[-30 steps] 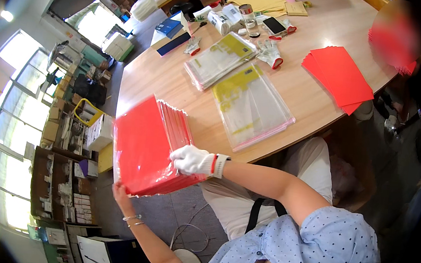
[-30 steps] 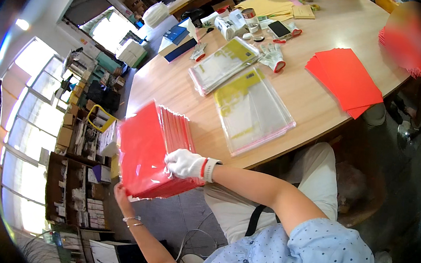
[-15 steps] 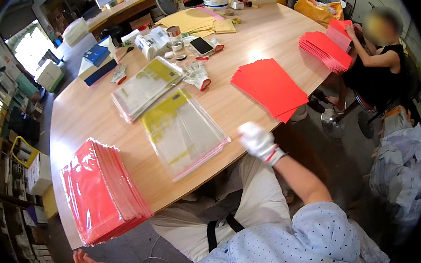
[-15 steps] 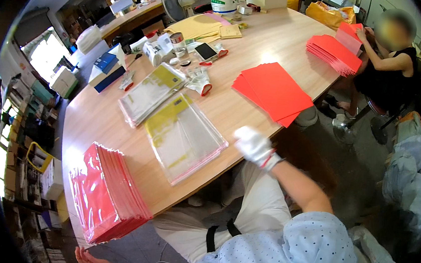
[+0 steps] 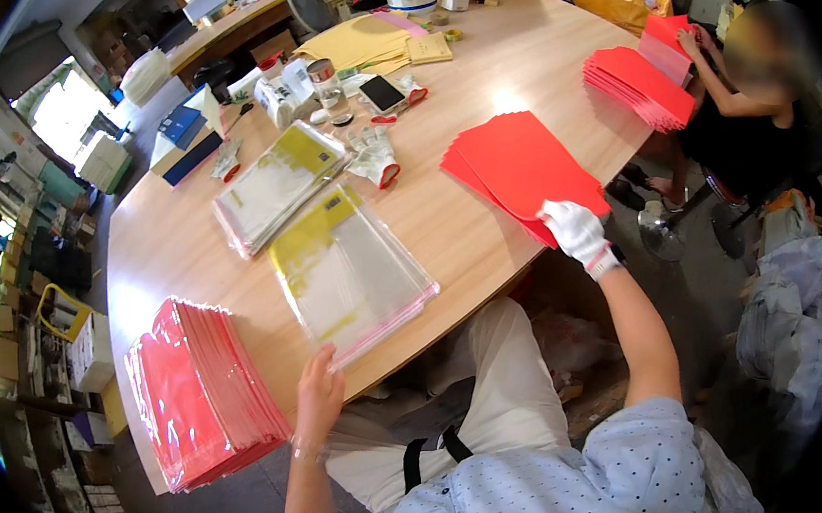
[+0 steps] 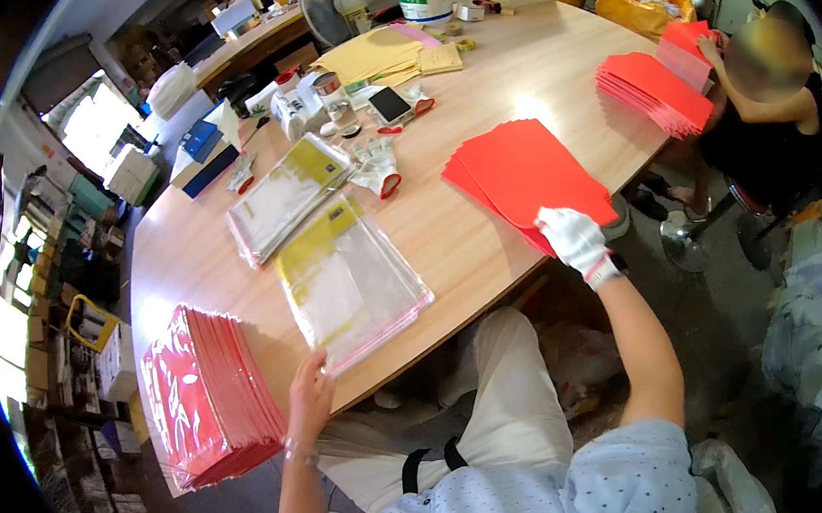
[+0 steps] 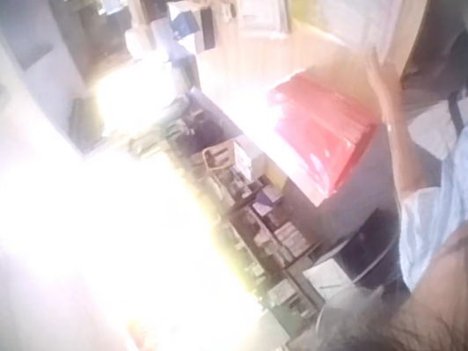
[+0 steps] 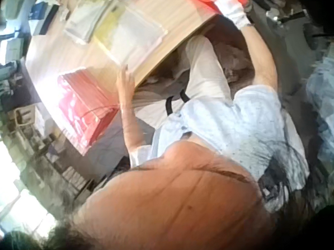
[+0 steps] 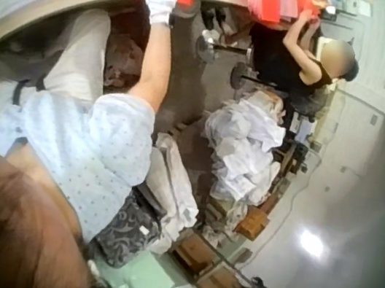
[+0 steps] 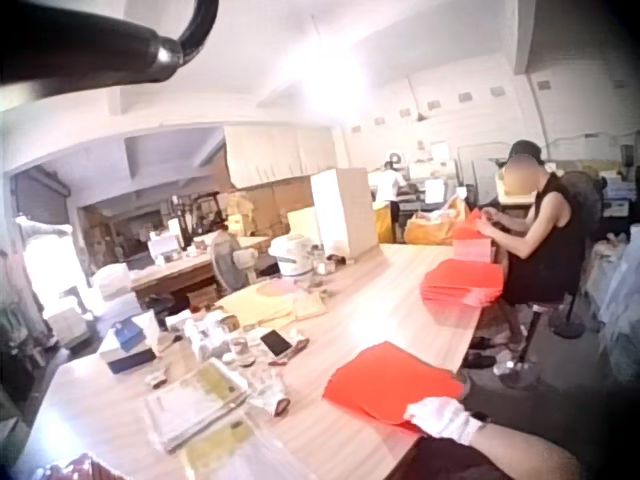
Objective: The person inserts red paper sheets into clear plastic sleeves one by one. They pick a sheet from a stack, slide it into a sleeve, and place the finished unit on a growing pile. The process repeats continuously at a table with stacks of materials.
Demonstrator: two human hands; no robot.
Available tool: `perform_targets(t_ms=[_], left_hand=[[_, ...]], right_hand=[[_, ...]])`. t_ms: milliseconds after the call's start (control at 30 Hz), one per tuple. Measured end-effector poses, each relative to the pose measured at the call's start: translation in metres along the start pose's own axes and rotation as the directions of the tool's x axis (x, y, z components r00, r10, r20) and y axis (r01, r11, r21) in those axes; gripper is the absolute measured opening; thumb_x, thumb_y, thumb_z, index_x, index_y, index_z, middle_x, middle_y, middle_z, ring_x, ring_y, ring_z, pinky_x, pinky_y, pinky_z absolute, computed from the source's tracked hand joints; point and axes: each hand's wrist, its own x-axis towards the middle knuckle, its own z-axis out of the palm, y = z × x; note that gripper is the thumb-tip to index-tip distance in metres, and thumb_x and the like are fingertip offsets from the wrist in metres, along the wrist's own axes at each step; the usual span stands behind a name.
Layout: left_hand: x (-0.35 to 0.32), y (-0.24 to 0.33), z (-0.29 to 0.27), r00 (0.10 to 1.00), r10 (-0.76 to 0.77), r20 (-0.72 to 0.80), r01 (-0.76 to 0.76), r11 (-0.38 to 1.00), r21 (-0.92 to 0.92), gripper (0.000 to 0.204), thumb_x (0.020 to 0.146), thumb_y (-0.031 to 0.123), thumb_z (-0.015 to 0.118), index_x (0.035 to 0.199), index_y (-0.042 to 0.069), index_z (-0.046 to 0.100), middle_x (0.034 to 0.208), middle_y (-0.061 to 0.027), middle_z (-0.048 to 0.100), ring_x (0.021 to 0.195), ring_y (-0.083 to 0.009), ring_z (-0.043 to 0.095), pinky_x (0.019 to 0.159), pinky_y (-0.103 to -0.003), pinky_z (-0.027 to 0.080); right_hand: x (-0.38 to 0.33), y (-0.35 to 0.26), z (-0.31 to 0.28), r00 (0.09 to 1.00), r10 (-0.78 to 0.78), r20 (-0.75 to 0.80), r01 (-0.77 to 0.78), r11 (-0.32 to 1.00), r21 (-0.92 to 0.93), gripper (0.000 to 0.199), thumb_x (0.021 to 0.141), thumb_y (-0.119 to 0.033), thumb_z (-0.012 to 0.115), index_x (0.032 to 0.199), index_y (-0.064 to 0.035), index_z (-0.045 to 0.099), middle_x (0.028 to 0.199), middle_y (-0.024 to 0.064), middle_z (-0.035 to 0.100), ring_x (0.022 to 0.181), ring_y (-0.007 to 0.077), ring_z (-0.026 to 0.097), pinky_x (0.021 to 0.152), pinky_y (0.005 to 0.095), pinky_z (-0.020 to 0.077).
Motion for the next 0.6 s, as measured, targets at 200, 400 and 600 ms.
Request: perform_targets(t_ms=[200, 400, 600], left_hand=[[0.047, -0.053, 0.058, 0.987, 0.074, 0.146, -0.149, 0.771, 0.619, 0.021, 0.079, 0.010, 0.056, 0.098, 0.002, 0.058, 0.095, -0.0150, 0.058, 0.093, -0.0306, 0.057, 0.080, -0.039, 0.047], [0.081, -0.064, 0.068, 0.974, -0.078, 0.212, -0.096, 0.704, 0.703, 0.013, 0.080, 0.015, 0.056, 0.088, 0.006, 0.060, 0.091, -0.0105, 0.059, 0.089, -0.0261, 0.060, 0.076, -0.036, 0.048], [0.073, -0.043, 0.051, 0.972, -0.067, 0.226, -0.114, 0.707, 0.699, 0.014, 0.081, 0.017, 0.053, 0.088, 0.007, 0.061, 0.093, -0.0115, 0.061, 0.085, -0.0266, 0.062, 0.082, -0.042, 0.047]], right_hand=[[-0.069, -0.055, -0.034, 0.967, -0.253, 0.037, 0.246, 0.961, 0.124, 0.021, 0.069, -0.014, 0.068, 0.085, -0.0058, 0.056, 0.091, 0.0107, 0.061, 0.089, 0.0260, 0.059, 0.074, 0.0366, 0.0495], [-0.161, 0.026, 0.039, 0.595, 0.736, 0.321, -0.054, -0.362, 0.931, 0.015, 0.088, -0.025, 0.057, 0.087, -0.0113, 0.051, 0.078, 0.0008, 0.050, 0.058, 0.0120, 0.046, 0.049, 0.0241, 0.0395], [-0.107, 0.015, 0.014, 0.567, 0.674, 0.474, -0.399, -0.279, 0.874, 0.008, 0.090, -0.022, 0.050, 0.093, -0.0150, 0.048, 0.065, -0.0021, 0.046, 0.046, 0.0094, 0.041, 0.038, 0.0227, 0.0303]])
